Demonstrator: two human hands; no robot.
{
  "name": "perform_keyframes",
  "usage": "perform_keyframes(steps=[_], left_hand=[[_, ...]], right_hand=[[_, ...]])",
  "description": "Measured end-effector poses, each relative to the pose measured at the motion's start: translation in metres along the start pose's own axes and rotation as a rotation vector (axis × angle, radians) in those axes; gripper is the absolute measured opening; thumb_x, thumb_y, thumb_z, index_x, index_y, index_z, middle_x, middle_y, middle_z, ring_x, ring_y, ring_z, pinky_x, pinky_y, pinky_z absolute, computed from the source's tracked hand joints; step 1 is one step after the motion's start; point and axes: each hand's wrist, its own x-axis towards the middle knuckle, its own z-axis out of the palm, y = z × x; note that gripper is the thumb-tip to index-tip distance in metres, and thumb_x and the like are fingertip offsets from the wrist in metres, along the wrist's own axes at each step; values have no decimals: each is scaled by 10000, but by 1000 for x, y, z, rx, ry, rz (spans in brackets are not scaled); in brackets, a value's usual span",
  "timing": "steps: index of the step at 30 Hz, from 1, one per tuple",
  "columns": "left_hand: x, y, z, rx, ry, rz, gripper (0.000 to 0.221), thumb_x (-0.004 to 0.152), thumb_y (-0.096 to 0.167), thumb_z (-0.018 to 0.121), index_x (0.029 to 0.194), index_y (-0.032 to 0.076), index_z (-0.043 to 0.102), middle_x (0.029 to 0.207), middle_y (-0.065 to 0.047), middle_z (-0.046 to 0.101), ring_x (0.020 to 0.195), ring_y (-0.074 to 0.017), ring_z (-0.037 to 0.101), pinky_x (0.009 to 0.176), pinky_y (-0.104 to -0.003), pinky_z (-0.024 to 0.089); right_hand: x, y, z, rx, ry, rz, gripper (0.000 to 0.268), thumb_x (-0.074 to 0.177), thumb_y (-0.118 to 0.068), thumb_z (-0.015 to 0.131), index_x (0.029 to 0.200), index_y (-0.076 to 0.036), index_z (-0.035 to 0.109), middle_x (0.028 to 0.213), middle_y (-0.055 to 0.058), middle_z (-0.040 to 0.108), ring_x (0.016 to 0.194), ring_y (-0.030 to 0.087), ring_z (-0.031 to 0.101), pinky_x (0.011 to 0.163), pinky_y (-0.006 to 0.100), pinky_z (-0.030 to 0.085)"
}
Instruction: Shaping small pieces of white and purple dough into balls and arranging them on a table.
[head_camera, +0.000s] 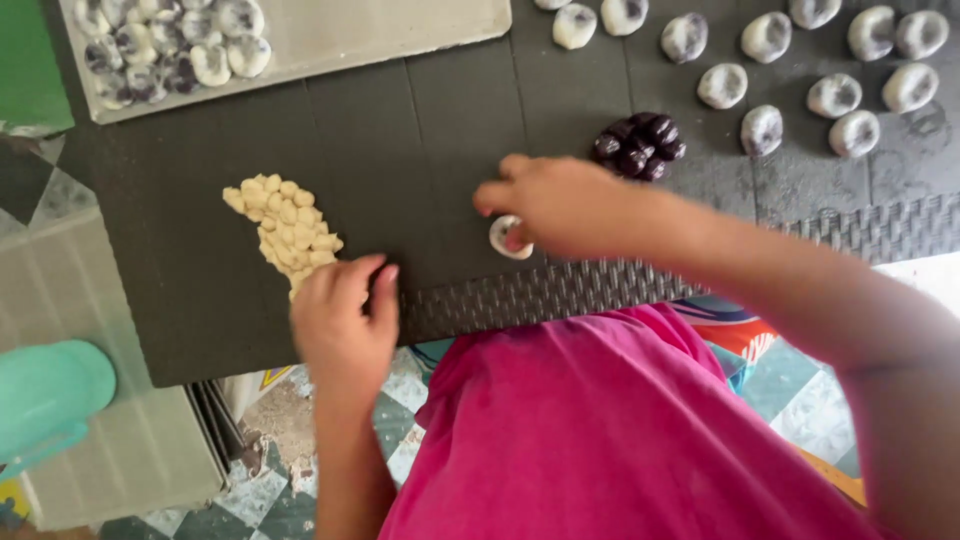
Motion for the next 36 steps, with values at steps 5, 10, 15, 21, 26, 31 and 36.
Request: perform_keyframes(steps=[5,10,15,21,26,31,36], left_hand=[[-9,-8,-33,166,-234,-170,290,919,188,876,1156,79,749,1026,-89,648,947,-330,654,783,-481,510],[-4,-3,-45,170,-332,-165,263,947,108,813,1196,76,735,1079,-76,719,944,-299,679,831,-452,537],[0,-5,-52,177,-431,-101,256,933,31,764,1185,68,740,1147,-63,744,1005,-297,689,895,-446,545],[57,58,-17,-393,-267,-298,198,1027,100,708,1214,49,750,1167,-76,791,959,-155,764,878,-239,578],[79,107,60,-1055,-317,-130,157,973,6,737,1124,29,774,1164,-156,727,1064,-284,753,929,-382,618],[76,95,67,-886,-353,-43,348,953,164,794,1296,124,746,1228,-89,724,1123,-258,730,976,-394,594],[62,87,73,-699,-234,98,294,868,56,867,1143,133,798,1066,-64,732,976,-268,741,879,-398,631]], right_hand=[[-4,3,44,-146,421,-248,147,946,-197,662,1000,-89,578,926,128,601,857,380,630,771,513,514],[-65,2,36,-155,800,-192,105,962,-70,637,1062,-65,603,924,107,583,765,330,558,680,467,443],[-168,55,52,-440,1388,125,259,881,171,787,1007,-42,709,1007,139,625,907,344,592,845,478,376],[-168,51,59,-225,1015,421,217,1053,-242,901,1122,-46,837,1065,122,738,991,322,642,895,445,502],[-93,-2,58,972,908,4,354,943,-100,793,1275,3,728,1070,156,767,901,214,761,787,393,659],[-82,13,57,1049,902,28,330,845,-58,885,1137,28,757,972,123,705,831,187,730,793,346,645],[-73,24,86,1416,657,26,593,692,-5,955,1212,67,680,999,139,714,877,194,740,857,348,644]])
